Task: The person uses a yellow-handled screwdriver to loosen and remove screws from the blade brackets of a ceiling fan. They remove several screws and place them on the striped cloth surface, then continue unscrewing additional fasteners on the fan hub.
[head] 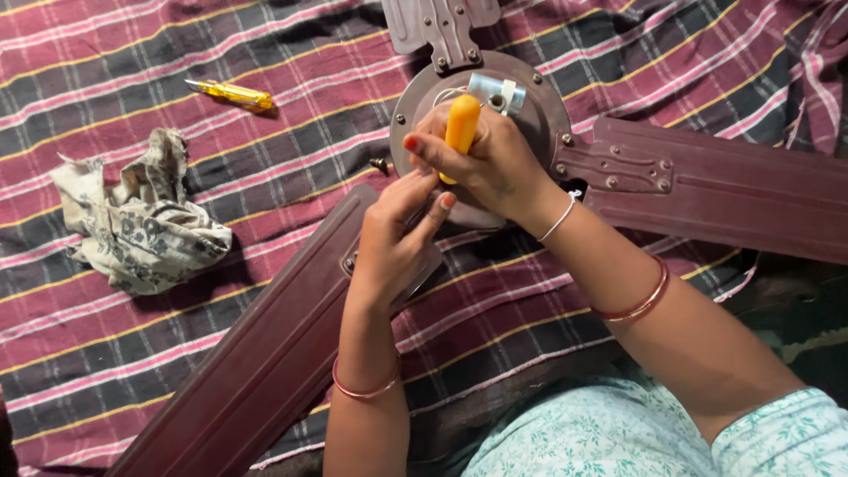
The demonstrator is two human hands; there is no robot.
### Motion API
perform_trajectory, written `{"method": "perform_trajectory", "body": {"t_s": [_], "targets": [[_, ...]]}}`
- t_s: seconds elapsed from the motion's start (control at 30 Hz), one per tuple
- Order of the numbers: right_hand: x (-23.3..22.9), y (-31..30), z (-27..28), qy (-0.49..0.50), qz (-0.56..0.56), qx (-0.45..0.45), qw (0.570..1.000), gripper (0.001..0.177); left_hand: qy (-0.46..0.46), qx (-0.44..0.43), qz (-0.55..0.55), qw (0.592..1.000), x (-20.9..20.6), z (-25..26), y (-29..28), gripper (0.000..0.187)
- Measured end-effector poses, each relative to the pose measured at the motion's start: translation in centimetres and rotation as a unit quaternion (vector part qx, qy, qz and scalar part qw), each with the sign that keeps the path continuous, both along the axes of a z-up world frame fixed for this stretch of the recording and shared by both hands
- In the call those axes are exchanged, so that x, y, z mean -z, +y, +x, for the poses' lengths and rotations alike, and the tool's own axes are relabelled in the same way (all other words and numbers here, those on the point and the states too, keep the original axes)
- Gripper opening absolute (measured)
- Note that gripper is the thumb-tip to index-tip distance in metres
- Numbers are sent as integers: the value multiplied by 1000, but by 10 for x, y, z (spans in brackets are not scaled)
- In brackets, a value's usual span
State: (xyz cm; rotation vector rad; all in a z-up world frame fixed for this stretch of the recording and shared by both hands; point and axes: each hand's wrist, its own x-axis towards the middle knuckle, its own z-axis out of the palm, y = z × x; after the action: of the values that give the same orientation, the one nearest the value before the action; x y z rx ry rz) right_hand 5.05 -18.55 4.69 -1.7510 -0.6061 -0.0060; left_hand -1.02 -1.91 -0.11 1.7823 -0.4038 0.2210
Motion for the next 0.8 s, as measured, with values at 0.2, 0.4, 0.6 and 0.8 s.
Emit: {"method": "perform_trajectory", "body": {"t_s": [0.2, 0.4, 0.6, 0.8], "targets": [[4, 5, -4, -12, 8, -35, 999, 21, 55, -10, 27, 998, 9, 2, 1, 10], [-20, 3, -18, -48, -30, 25, 998, 20, -86, -57, 116, 988, 4, 8, -1, 21], [-37, 2, -40, 38, 218, 48, 974, 28, -84, -18, 124, 989, -16, 4, -8, 14], [-30, 2, -30, 157, 192, 59, 967, 48, -83, -39, 127, 988, -24, 7, -13, 15]]}}
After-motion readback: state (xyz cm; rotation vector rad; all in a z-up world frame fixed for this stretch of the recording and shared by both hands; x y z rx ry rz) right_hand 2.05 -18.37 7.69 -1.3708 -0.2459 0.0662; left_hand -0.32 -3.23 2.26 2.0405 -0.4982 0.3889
